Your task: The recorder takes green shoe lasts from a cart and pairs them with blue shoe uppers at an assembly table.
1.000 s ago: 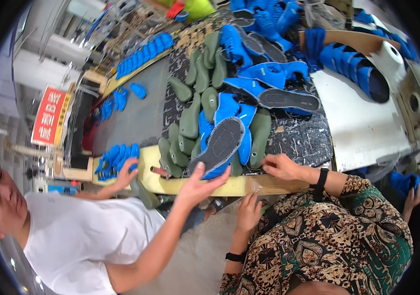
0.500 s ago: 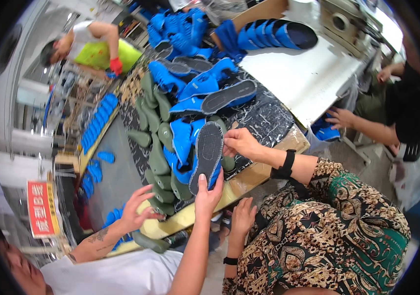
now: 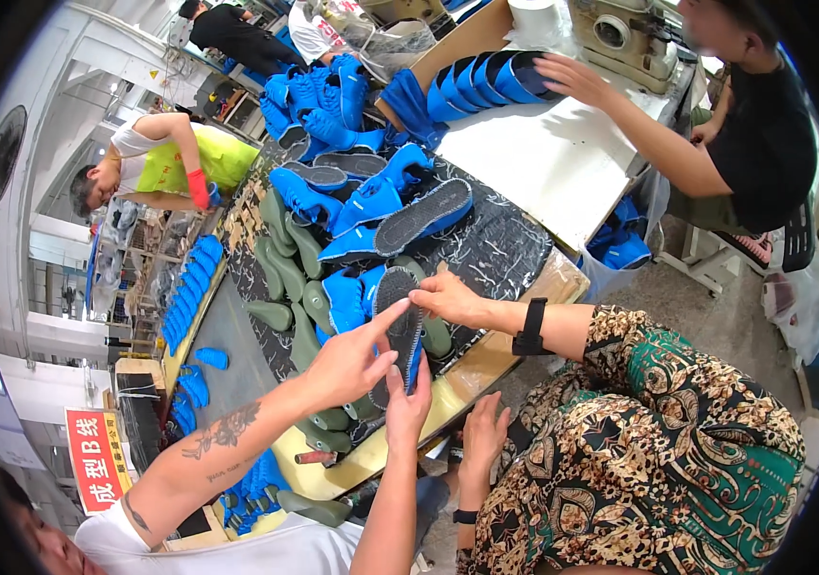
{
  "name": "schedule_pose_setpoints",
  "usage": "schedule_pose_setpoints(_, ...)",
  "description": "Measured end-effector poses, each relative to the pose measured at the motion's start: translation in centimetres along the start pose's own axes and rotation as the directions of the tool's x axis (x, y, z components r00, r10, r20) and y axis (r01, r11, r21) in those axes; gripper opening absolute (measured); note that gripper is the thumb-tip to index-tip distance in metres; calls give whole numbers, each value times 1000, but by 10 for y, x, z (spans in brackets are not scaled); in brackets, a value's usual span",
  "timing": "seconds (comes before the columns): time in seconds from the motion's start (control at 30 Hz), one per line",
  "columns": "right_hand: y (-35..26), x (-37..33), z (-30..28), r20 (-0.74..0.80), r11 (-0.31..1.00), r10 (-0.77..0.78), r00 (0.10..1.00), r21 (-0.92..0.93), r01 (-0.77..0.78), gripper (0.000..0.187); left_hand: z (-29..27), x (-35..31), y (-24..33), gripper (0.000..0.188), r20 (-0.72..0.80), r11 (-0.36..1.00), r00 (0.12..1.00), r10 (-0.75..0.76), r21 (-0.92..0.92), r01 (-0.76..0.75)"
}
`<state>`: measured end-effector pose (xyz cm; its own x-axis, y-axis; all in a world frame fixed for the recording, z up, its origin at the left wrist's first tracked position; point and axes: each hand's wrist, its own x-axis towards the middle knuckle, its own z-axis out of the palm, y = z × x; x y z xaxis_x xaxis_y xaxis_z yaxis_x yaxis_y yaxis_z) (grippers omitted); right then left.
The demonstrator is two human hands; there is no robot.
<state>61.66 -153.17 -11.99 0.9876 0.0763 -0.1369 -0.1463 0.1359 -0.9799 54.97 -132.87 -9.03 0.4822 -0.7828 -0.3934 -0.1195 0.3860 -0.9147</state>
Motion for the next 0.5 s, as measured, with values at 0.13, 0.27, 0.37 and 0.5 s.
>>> schedule_pose_setpoints(0.13, 0, -9, -40, -124, 998, -50, 991, 43, 56, 34, -12, 23, -7, 48, -101, 990, 992, 81, 123, -68)
schedule_pose_setpoints(0.27, -13, -12, -73, -253, 989, -106, 962, 78, 130, 35, -30, 7, -17, 28, -188, 849, 892, 411, 435, -300)
schedule_pose_setpoints(0.37, -11, -9, -113, -330, 981, -184, 926, -116, 154, 35, -22, -10, 11, 25, -309, 936, 890, 336, 212, -280)
schedule_pose_setpoints(0.5, 26, 29, -164, -487, 976, -216, 846, -107, 188, 35, -111, 29, 29, 32, 362, -409, 921, -143, -869, 278)
